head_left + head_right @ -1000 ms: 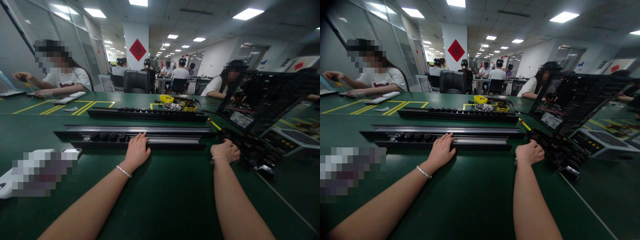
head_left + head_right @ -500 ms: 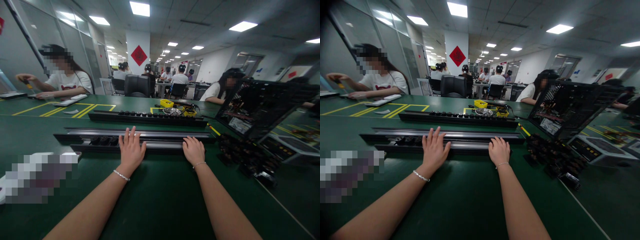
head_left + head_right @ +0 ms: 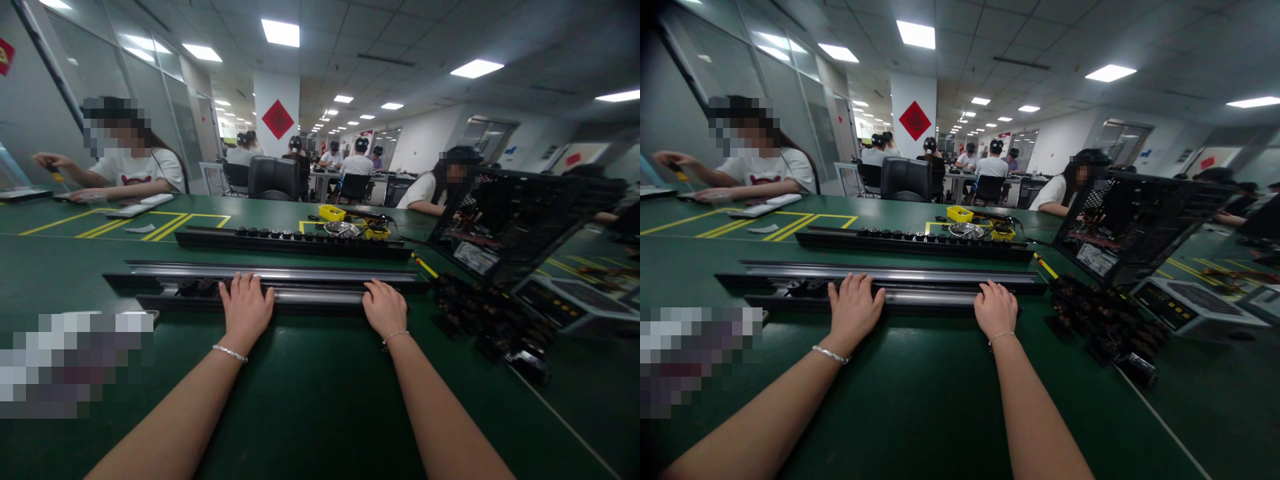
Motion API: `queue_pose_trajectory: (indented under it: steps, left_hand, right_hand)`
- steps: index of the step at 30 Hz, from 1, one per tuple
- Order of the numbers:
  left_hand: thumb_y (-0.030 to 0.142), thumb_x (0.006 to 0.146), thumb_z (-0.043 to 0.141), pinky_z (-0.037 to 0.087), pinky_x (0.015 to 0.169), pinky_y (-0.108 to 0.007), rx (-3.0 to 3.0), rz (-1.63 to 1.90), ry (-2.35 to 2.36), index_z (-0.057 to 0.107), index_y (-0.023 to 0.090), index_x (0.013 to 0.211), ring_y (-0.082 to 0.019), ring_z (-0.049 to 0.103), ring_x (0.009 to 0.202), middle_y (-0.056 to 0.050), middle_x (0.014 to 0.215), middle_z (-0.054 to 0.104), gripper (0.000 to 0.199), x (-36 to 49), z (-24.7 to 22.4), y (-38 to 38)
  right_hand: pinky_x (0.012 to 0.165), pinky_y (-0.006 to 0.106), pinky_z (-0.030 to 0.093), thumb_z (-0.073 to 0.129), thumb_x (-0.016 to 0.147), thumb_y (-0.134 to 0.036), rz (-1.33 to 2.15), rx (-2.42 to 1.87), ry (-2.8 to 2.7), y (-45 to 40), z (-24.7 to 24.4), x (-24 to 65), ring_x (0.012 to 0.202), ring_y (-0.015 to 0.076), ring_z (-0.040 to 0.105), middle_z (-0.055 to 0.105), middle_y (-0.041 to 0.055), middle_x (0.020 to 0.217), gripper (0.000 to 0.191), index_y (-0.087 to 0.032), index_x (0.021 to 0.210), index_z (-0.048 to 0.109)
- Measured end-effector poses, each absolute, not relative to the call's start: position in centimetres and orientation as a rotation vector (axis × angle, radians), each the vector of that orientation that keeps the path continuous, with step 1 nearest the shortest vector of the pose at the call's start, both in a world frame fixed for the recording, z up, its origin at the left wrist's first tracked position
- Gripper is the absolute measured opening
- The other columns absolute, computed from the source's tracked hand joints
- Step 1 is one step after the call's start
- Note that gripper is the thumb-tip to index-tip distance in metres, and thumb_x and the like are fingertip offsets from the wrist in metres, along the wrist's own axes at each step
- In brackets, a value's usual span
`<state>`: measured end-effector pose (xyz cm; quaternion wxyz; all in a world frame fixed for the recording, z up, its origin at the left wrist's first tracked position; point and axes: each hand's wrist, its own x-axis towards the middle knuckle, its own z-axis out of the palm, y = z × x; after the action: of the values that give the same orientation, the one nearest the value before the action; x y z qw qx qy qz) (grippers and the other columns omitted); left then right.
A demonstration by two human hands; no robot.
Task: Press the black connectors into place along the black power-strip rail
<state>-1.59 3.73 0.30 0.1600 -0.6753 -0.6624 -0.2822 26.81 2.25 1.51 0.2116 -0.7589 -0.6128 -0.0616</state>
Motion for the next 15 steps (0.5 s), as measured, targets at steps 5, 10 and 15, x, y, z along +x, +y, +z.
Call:
queue_pose_trajectory:
  steps: [5,10,15]
  left_hand:
    - [0.037,0.088,0.035,0.018,0.107,-0.062,-1.951,-0.816,-1.89,0.055,0.013,0.117,-0.033,0.039,0.128,-0.017,0.128,0.054,0.043,-1.59,0.46,3.74]
    - [0.034,0.088,0.035,0.019,0.109,-0.058,-1.985,-0.836,-1.836,0.056,0.014,0.115,-0.03,0.042,0.126,-0.015,0.127,0.055,0.04,-1.47,0.39,3.71]
    - [0.034,0.087,0.039,0.033,0.105,-0.047,-1.995,-0.855,-1.746,0.059,0.007,0.112,-0.031,0.046,0.122,-0.019,0.123,0.057,0.042,-1.76,-0.28,4.42]
  right_hand:
    - [0.104,0.044,0.027,0.033,0.086,-0.03,-0.162,-2.112,-1.708,2.12,1.71,26.67,0.124,0.0234,0.042,0.052,0.0044,0.133,0.043,-0.022,0.119,0.061]
    - [0.103,0.043,0.029,0.034,0.086,-0.029,-0.178,-2.102,-1.716,2.19,1.54,26.75,0.123,0.0231,0.043,0.053,0.0046,0.133,0.042,-0.022,0.119,0.061]
    - [0.103,0.041,0.029,0.035,0.086,-0.028,-0.212,-2.116,-1.705,2.24,1.4,26.7,0.123,0.0219,0.043,0.053,0.0032,0.133,0.042,-0.022,0.118,0.061]
